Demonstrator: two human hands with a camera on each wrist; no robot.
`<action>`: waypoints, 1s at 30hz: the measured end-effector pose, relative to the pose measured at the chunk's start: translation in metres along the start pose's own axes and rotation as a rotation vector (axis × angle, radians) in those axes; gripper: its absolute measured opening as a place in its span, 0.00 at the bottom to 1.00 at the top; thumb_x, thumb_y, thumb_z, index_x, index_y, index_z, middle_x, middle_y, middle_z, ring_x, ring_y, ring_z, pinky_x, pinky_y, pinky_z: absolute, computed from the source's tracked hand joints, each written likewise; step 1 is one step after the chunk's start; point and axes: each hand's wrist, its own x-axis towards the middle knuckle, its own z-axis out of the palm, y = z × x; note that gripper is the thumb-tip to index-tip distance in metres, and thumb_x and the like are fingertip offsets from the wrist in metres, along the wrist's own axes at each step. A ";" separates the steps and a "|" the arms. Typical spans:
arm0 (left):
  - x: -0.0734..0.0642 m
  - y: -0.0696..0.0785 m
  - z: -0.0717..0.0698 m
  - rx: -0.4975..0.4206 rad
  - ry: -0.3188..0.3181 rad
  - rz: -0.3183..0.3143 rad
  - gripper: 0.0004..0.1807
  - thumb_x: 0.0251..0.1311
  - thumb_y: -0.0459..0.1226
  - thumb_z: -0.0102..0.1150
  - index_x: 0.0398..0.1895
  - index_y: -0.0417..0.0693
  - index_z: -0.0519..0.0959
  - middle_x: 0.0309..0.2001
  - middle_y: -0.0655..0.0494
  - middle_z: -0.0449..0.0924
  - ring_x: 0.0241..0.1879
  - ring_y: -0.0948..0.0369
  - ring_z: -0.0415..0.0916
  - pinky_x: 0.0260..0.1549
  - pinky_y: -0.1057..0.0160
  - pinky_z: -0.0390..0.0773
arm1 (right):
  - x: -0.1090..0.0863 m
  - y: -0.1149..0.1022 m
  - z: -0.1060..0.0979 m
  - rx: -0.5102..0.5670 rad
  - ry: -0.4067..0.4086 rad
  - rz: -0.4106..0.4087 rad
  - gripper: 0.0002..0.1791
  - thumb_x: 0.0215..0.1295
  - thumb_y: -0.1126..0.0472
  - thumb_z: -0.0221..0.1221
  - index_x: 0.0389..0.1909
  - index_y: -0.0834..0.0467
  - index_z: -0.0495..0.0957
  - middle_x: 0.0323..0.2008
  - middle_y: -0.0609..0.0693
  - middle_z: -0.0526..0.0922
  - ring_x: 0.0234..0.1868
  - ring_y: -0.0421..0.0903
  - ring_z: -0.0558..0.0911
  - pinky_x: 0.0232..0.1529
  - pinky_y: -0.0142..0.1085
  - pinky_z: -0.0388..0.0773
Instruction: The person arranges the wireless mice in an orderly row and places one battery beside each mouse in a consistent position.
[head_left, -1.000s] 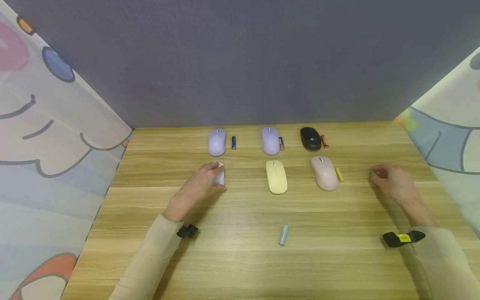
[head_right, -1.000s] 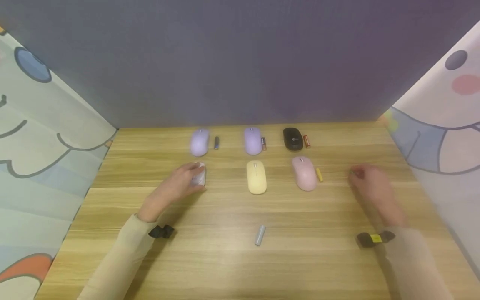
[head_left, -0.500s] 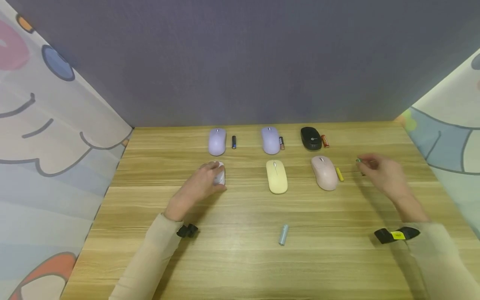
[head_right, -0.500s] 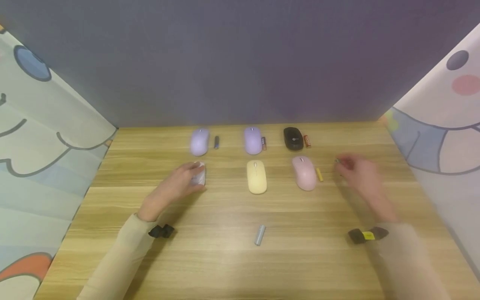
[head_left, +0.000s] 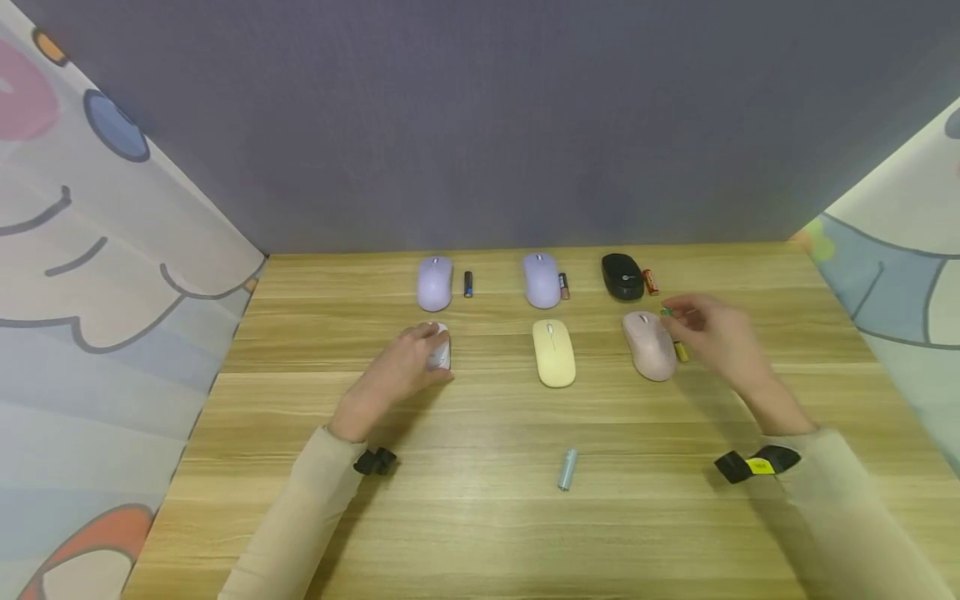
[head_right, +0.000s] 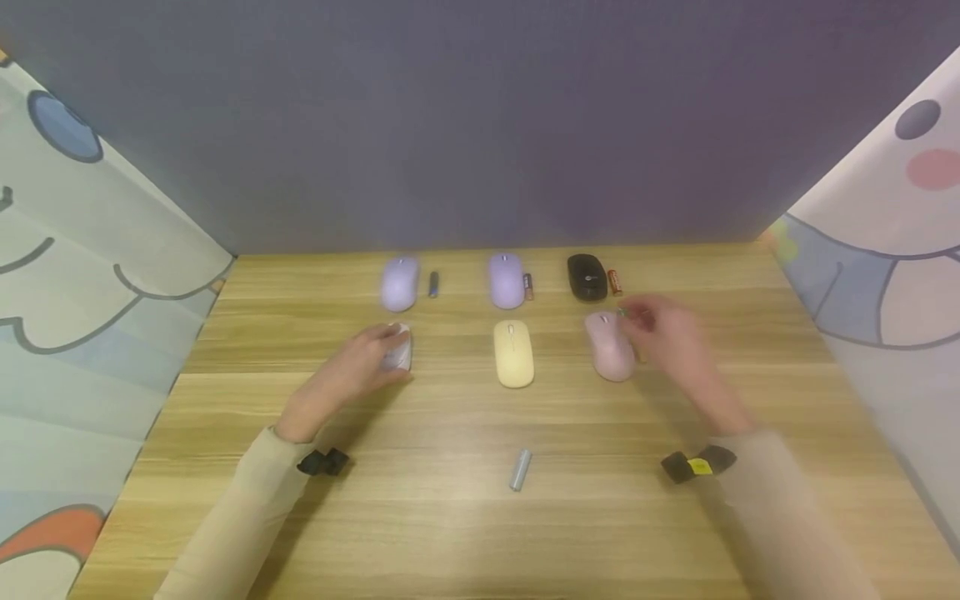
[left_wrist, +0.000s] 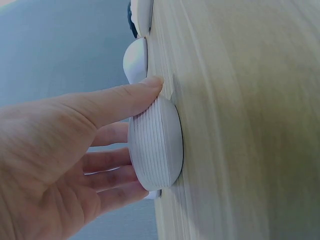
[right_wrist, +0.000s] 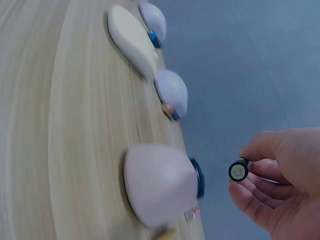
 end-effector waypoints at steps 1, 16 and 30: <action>0.000 0.000 0.000 0.000 0.001 0.003 0.36 0.58 0.43 0.76 0.65 0.33 0.76 0.67 0.27 0.71 0.68 0.34 0.70 0.67 0.38 0.72 | 0.001 -0.003 0.002 0.003 -0.002 -0.017 0.15 0.70 0.63 0.64 0.53 0.68 0.82 0.41 0.64 0.86 0.39 0.60 0.86 0.33 0.19 0.72; 0.000 0.000 0.000 0.008 -0.008 0.002 0.36 0.58 0.44 0.76 0.66 0.34 0.76 0.68 0.27 0.71 0.68 0.34 0.69 0.67 0.38 0.72 | 0.007 -0.032 0.038 0.057 -0.074 -0.108 0.12 0.67 0.69 0.66 0.49 0.69 0.82 0.36 0.59 0.86 0.34 0.50 0.83 0.33 0.28 0.79; 0.000 0.000 -0.001 0.004 0.001 0.005 0.35 0.57 0.43 0.76 0.65 0.34 0.76 0.67 0.27 0.71 0.68 0.34 0.69 0.67 0.38 0.72 | 0.008 -0.038 0.062 0.058 -0.110 -0.138 0.12 0.66 0.69 0.67 0.47 0.69 0.83 0.35 0.57 0.86 0.33 0.48 0.83 0.32 0.30 0.81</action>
